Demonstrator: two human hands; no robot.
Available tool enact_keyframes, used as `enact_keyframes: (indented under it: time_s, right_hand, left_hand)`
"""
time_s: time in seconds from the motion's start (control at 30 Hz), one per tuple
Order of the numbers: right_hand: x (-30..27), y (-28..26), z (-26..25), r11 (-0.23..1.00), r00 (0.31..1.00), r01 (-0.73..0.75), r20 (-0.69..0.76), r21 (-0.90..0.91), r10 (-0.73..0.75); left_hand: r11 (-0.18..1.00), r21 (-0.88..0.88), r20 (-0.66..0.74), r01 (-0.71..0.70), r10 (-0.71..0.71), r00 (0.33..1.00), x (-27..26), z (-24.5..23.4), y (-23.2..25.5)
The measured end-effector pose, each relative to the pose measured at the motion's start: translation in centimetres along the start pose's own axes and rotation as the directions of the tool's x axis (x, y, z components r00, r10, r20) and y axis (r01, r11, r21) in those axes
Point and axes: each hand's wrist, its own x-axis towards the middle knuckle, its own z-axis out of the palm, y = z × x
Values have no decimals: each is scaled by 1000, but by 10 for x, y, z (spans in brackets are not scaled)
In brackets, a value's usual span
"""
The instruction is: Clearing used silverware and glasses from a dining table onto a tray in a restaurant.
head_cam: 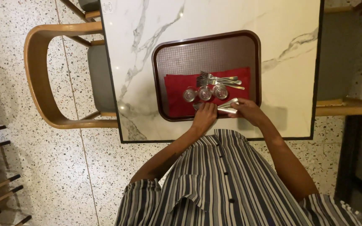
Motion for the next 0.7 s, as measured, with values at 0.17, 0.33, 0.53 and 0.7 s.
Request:
enact_keyframes:
  time_s: [0.17, 0.33, 0.53, 0.7]
  right_hand:
    - [32, 22, -6, 993, 993, 90, -65, -76, -95]
    - [35, 35, 0, 880, 943, 171, -185, -443, -276]
    - [58, 72, -19, 392, 704, 306, -71, -868, -707]
    - [11, 37, 4, 109, 642, 396, 190, -912, -743]
  left_hand:
    - [996, 90, -3, 21, -21, 1000, -2, 19, -5]
    - [994, 97, -16, 42, -41, 999, -3, 25, -3]
    - [998, 56, -92, 37, -32, 995, 2, 9, -13]
    - [1000, 17, -159, 9, -6, 987, 2, 8, -21]
